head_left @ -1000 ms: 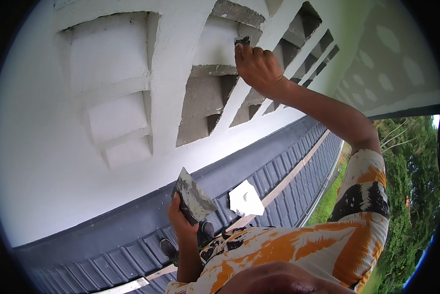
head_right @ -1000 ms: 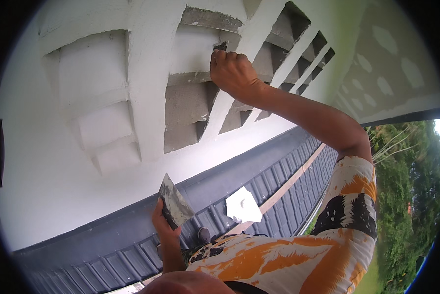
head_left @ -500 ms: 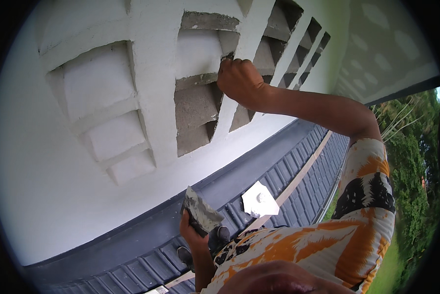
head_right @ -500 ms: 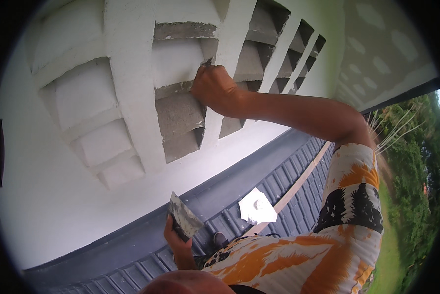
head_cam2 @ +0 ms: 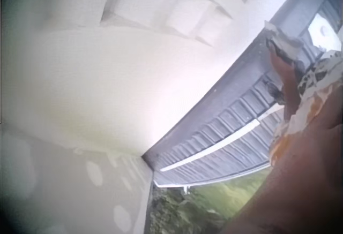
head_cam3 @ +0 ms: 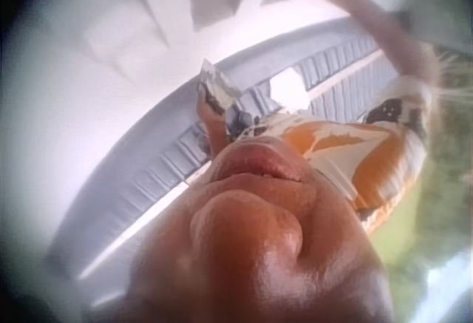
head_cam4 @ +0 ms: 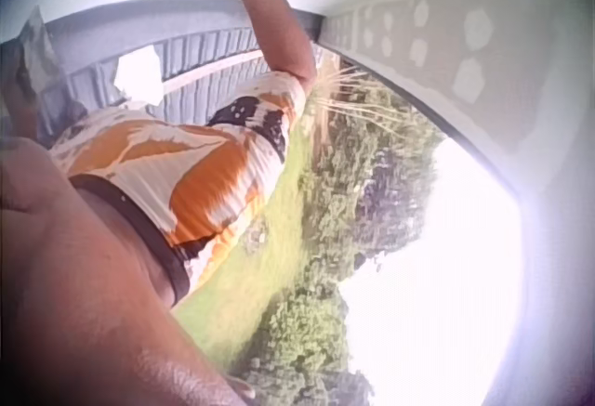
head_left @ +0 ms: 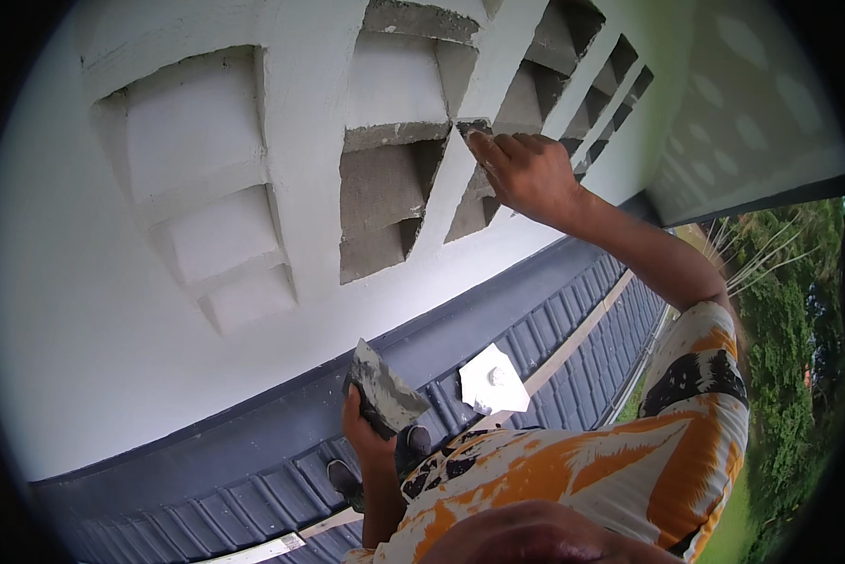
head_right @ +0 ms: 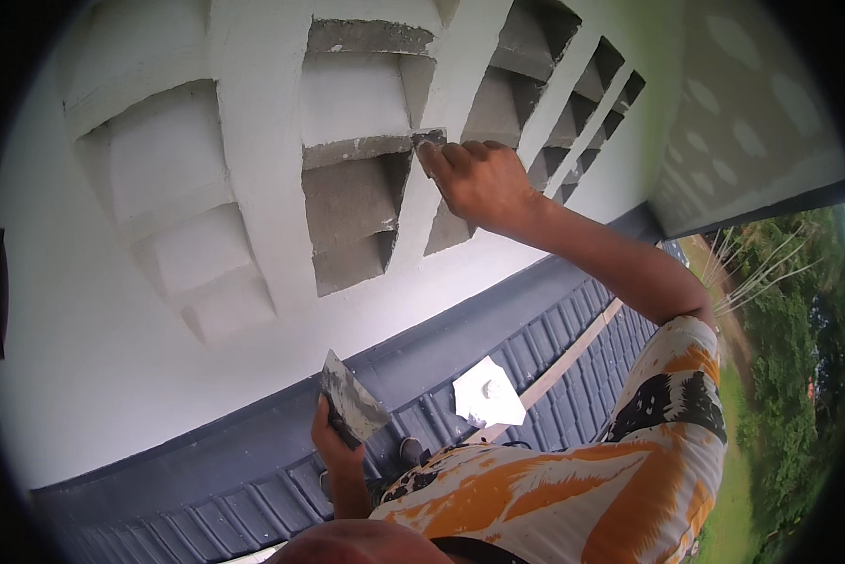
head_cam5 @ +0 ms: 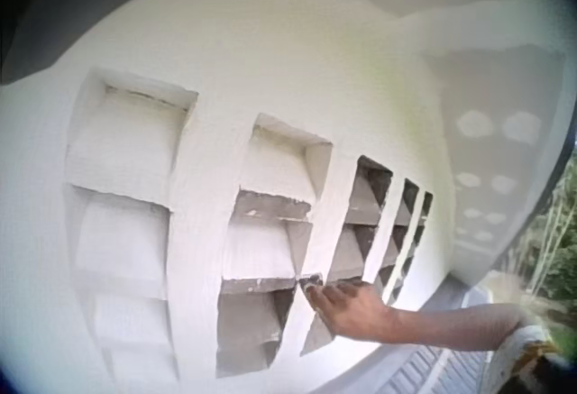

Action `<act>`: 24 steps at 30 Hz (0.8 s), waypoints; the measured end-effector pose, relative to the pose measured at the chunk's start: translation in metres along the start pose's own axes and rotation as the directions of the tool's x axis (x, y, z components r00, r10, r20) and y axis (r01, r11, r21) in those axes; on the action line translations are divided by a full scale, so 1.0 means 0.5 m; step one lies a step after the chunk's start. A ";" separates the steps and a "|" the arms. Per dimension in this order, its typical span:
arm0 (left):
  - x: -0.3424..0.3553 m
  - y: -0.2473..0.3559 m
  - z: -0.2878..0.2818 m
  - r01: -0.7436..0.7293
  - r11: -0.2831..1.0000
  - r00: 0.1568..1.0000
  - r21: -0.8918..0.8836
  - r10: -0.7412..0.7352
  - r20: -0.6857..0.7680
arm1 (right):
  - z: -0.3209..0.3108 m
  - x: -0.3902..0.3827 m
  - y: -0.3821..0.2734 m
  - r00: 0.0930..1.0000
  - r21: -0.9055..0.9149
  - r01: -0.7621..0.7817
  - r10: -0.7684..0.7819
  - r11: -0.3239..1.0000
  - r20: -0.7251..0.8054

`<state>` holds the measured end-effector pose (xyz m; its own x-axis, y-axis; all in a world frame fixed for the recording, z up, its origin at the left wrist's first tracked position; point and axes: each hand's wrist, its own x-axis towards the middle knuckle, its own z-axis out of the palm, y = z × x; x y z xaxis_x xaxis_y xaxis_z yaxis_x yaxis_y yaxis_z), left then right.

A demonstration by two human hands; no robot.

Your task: The person applies white plaster to a decorative wall section with recessed rectangular panels using a small trowel and a larger hawk. They repeatedly scoop plaster from the hawk and smooth it into the panel edges and corners.

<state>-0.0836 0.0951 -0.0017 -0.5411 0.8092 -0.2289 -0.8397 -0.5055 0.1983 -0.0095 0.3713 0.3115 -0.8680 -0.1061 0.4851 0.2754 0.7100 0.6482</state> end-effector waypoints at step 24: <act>-0.025 0.073 -0.135 -0.229 0.971 0.920 0.071 0.239 -0.312 | 0.059 0.098 0.092 0.974 -0.330 -0.018 -0.058 0.944 -0.219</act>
<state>-0.1102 0.0462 -0.0558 -0.7124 0.5297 -0.4603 -0.6885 -0.6546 0.3122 -0.0514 0.4191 0.3477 -0.7709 -0.2970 0.5634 0.4116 0.4426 0.7966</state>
